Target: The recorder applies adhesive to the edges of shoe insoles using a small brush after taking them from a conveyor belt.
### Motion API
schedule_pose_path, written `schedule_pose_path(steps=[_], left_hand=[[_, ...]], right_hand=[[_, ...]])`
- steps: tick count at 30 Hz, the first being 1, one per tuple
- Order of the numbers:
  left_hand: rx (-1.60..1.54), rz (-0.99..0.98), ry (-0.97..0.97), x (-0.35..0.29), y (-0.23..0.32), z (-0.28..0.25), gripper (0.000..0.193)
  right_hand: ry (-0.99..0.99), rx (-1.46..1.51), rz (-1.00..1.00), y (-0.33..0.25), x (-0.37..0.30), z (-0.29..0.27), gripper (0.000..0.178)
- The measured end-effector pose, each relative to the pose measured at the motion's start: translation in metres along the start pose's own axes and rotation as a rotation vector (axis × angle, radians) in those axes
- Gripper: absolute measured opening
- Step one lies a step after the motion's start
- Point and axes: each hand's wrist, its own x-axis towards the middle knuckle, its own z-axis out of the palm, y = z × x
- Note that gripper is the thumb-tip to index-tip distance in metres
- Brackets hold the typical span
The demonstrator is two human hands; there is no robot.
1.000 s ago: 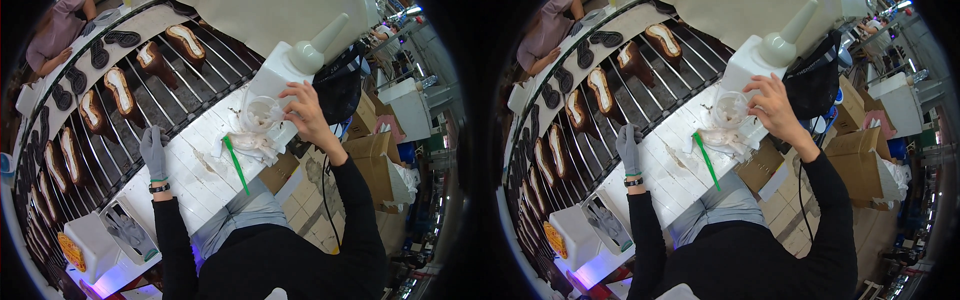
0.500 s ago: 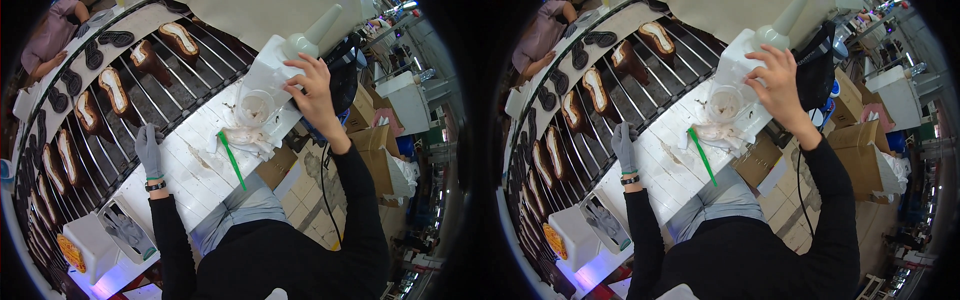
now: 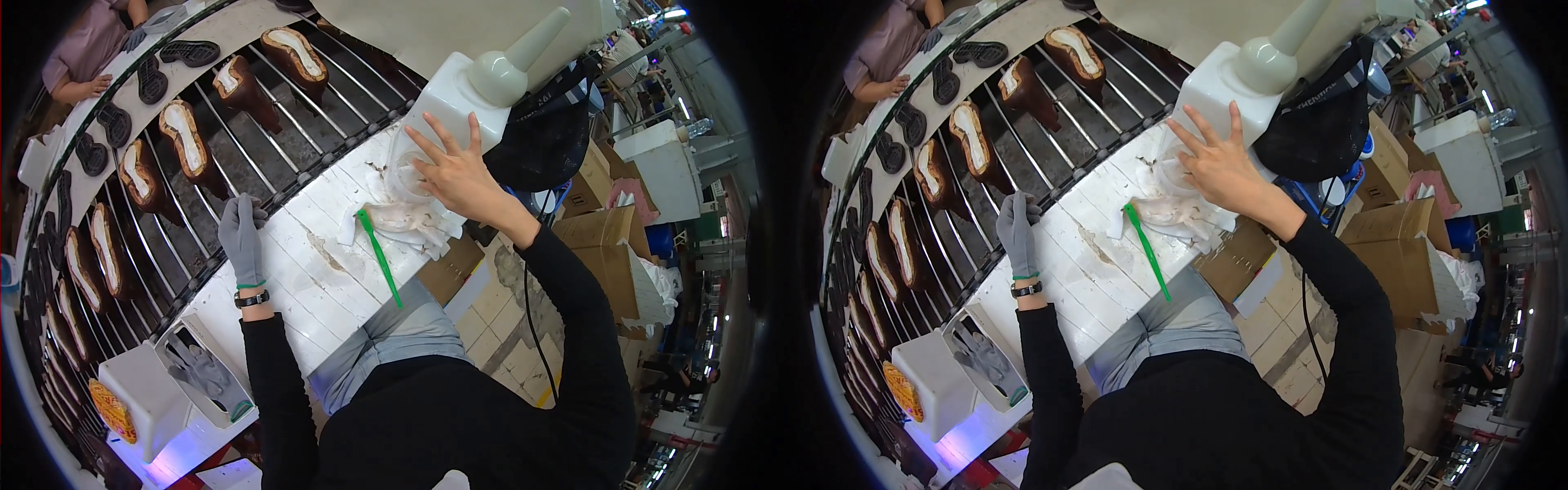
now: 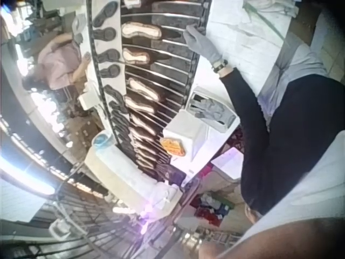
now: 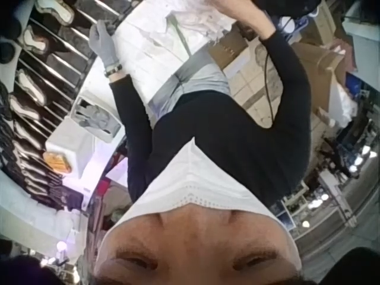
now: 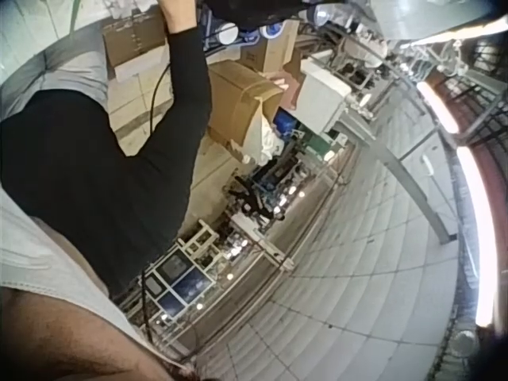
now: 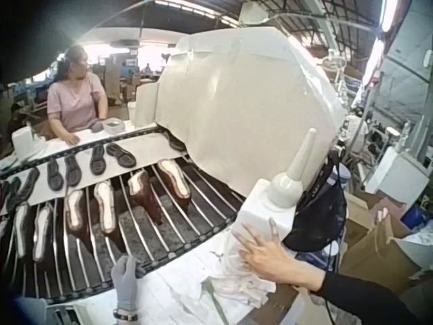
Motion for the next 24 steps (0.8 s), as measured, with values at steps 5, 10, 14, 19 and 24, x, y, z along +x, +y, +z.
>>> schedule_pose_path(steps=[5, 10, 14, 19, 24], left_hand=[[0.009, -0.011, 0.002, 0.000, -0.001, 0.000, 0.028], [0.032, -0.009, -0.003, 0.001, -0.001, 0.000, 0.028], [0.011, -0.006, 0.006, 0.001, -0.002, 0.000, 0.028], [0.006, -0.019, 0.001, 0.001, -0.003, -0.001, 0.027], [0.008, -0.011, 0.004, 0.001, -0.002, 0.000, 0.027]], right_hand=[[-0.093, -0.033, 0.019, -0.005, 0.011, -0.003, 0.019], [-0.035, -0.076, -0.055, -0.001, 0.010, 0.006, 0.016], [0.063, -0.007, -0.060, 0.001, 0.010, 0.005, 0.018], [0.144, 0.024, -0.025, 0.005, 0.012, 0.004, 0.010], [0.215, 0.179, 0.036, 0.010, 0.011, -0.001, 0.008]])
